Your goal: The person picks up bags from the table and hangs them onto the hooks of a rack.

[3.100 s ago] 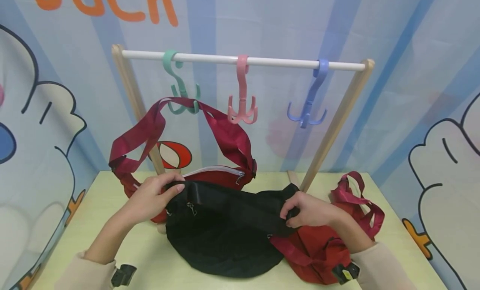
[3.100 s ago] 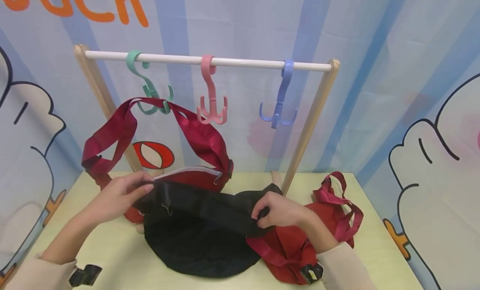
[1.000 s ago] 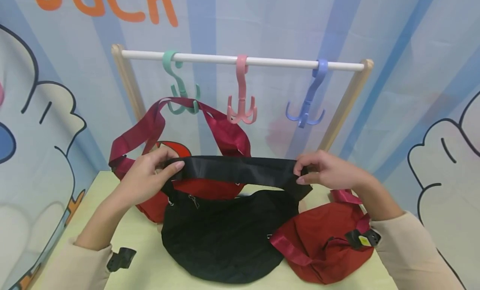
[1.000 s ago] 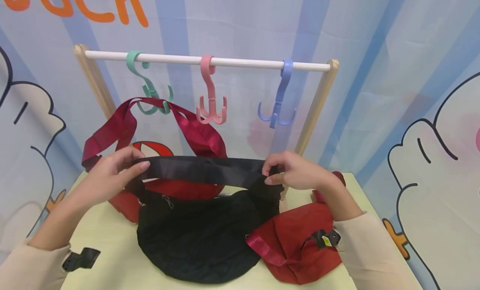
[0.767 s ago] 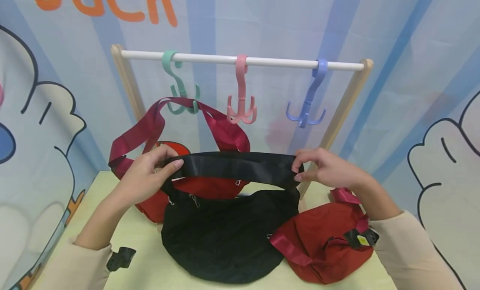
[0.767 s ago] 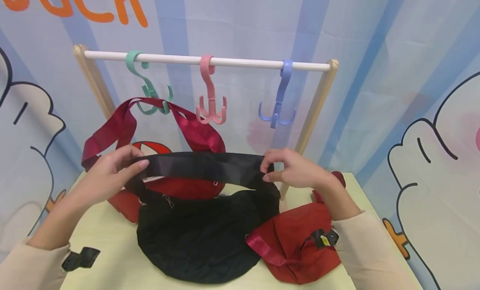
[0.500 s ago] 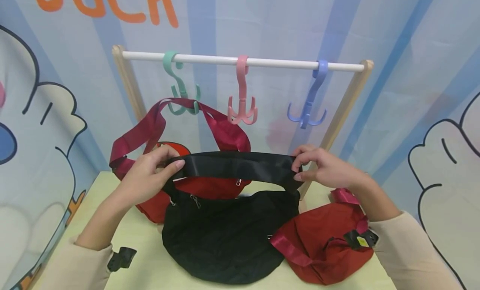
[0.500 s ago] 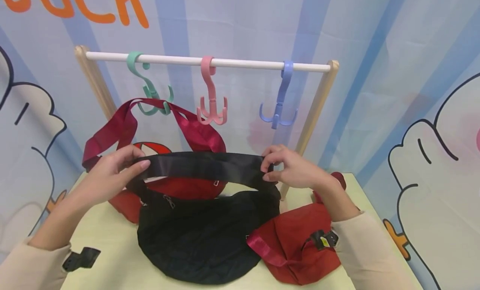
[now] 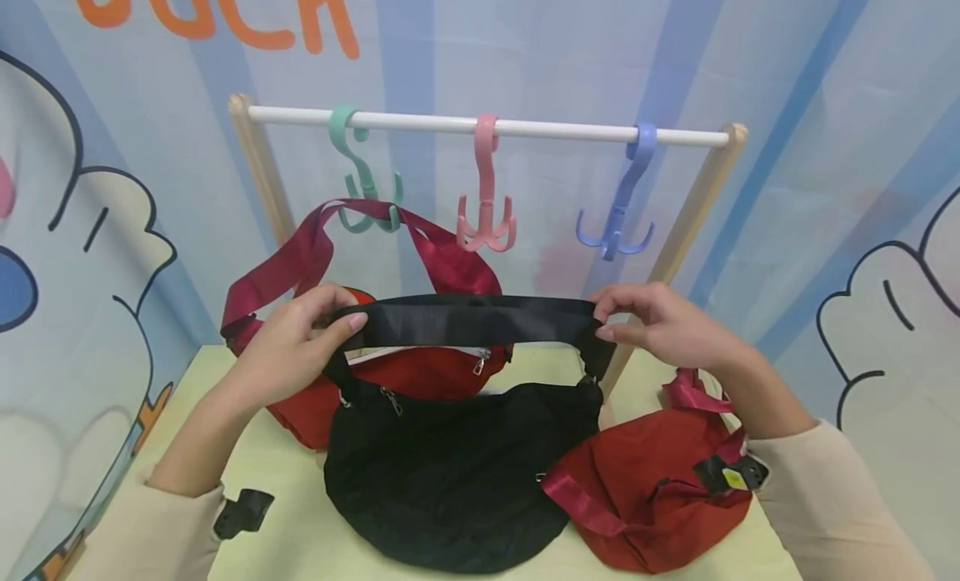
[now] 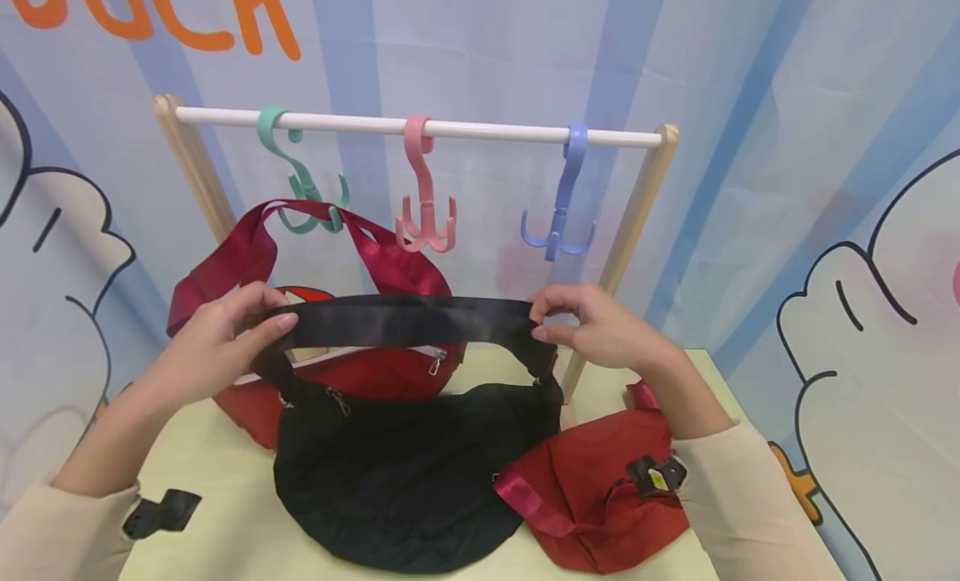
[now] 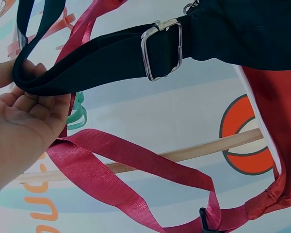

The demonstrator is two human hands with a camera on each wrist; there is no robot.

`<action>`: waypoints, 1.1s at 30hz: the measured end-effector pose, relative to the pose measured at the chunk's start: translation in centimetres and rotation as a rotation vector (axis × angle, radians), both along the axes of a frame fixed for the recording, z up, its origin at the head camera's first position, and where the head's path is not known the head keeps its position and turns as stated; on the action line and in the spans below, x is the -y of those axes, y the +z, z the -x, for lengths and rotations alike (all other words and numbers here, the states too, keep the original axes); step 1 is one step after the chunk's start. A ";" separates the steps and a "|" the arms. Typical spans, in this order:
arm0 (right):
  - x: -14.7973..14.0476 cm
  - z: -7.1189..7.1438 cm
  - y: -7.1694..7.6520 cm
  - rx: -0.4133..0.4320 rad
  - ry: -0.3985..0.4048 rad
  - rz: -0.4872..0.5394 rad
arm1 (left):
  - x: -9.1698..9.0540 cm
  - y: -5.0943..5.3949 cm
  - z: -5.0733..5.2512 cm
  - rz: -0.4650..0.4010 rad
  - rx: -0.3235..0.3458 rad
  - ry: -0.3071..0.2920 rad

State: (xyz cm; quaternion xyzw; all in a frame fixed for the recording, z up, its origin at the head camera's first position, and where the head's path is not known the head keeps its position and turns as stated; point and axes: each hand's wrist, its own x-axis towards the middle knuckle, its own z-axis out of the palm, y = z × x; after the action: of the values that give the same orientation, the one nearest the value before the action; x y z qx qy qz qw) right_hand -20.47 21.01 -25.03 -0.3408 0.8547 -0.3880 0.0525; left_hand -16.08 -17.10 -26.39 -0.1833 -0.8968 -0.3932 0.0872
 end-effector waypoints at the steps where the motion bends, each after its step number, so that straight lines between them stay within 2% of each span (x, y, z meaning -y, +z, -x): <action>1: 0.0 0.0 0.1 0.005 0.004 0.005 | 0.0 0.1 0.0 0.000 0.000 0.003; 12: 0.0 0.0 0.4 -0.083 -0.029 0.074 | 0.1 0.4 0.0 0.005 -0.048 0.031; 27: 0.7 0.0 0.4 -0.132 -0.104 0.192 | 0.0 0.9 0.0 0.020 -0.052 0.084; 33: 0.8 0.1 0.6 -0.159 -0.119 0.158 | 0.0 1.0 0.2 0.023 -0.052 0.087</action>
State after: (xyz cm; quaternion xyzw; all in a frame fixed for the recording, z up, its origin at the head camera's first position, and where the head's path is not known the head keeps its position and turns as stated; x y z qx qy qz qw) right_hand -20.60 20.22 -24.45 -0.3223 0.8416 -0.4283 -0.0659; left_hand -16.28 -17.06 -25.44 -0.1550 -0.9058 -0.3739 0.1253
